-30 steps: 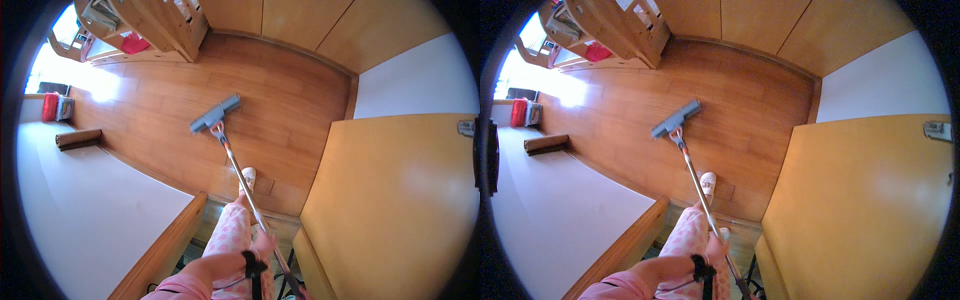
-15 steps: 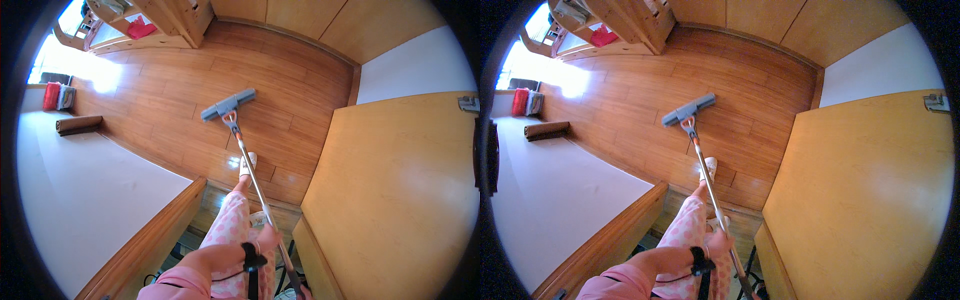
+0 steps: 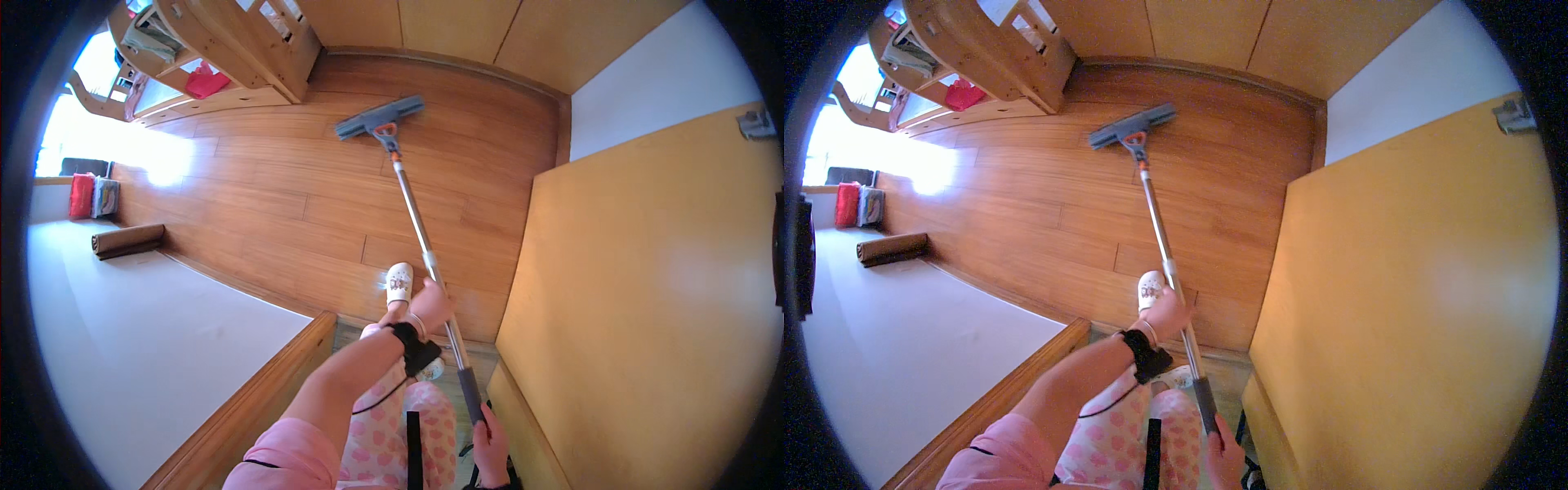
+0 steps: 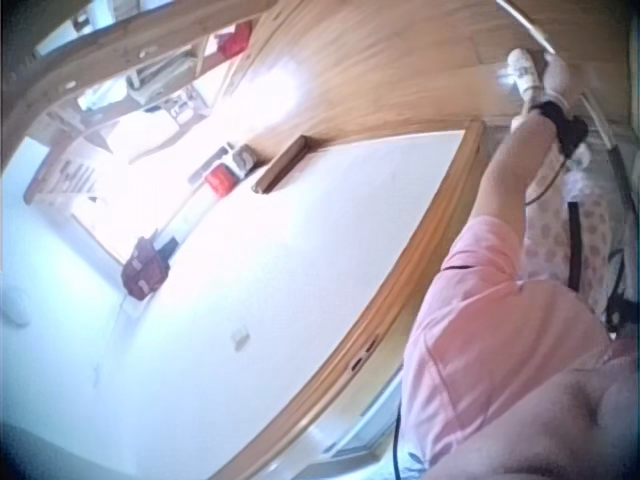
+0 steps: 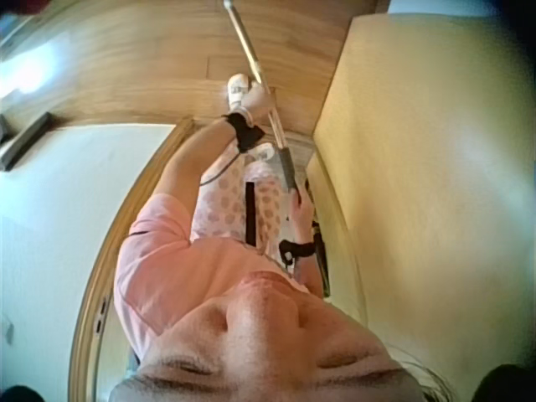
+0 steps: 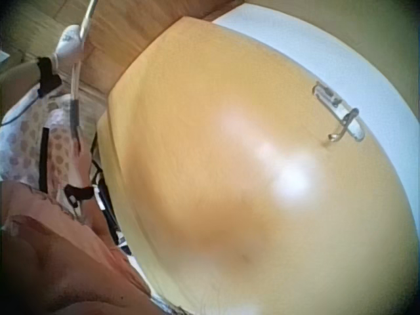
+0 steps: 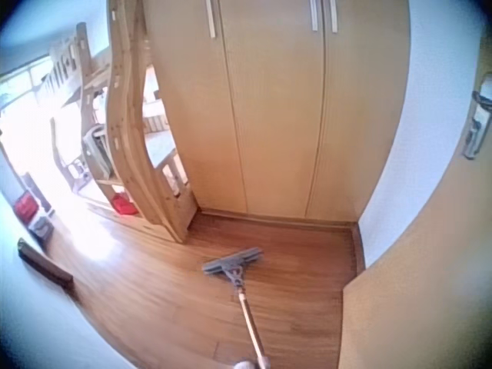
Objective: The recorder is mopping the wooden floor using a flat mop across several rooms of an apartment.
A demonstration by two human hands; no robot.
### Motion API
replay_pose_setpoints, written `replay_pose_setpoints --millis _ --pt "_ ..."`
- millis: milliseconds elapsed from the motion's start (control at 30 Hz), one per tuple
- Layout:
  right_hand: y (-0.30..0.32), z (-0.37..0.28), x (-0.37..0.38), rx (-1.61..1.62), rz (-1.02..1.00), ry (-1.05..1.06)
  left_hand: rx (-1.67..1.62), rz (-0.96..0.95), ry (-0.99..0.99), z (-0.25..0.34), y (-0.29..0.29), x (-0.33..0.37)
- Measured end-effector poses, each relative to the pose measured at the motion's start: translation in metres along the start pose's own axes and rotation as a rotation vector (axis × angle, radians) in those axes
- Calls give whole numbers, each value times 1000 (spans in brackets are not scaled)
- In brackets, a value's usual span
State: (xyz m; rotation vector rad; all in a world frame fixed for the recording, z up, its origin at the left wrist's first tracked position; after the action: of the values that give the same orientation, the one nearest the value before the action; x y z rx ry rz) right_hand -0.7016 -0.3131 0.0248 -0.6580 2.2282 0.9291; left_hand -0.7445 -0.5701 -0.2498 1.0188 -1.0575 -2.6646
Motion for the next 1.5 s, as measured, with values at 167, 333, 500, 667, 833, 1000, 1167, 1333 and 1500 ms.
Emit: replay_pose_setpoints --millis 167,333,500,667,833,1000,1167,1333,1500 --pt "57 119 -115 -224 98 13 -558 -235 212 127 -89 -110" --pt "69 254 -278 -4 82 -326 -647 -484 256 178 -162 -250" --pt "96 242 -306 219 87 -274 -634 -480 350 178 -168 -338" --pt "95 207 -268 -38 -91 117 -756 -183 360 117 -165 -343" --pt "47 187 -177 -283 -220 -7 -484 -105 359 78 -79 -273" --pt "39 163 -156 -168 -156 193 -326 38 303 1 -71 -252" --pt "84 316 -275 608 27 -405 -839 -178 457 89 -166 -330" --pt "125 236 -361 -201 -22 -19 -784 -480 470 153 -199 -389" --pt "112 333 -439 218 118 -352 -683 -652 380 196 -204 -378"
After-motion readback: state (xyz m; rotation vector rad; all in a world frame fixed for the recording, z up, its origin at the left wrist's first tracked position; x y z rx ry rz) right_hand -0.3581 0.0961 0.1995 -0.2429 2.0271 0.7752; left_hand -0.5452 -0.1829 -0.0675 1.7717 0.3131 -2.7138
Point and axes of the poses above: each hand's wrist, its own x-axis towards the middle knuckle, its own y-axis out of the back of the hand, z = x × y, the point moved 6 cm from there along x, towards the middle knuckle, and after that the axes turned 2 degrees about z, right-handed, at the moved point
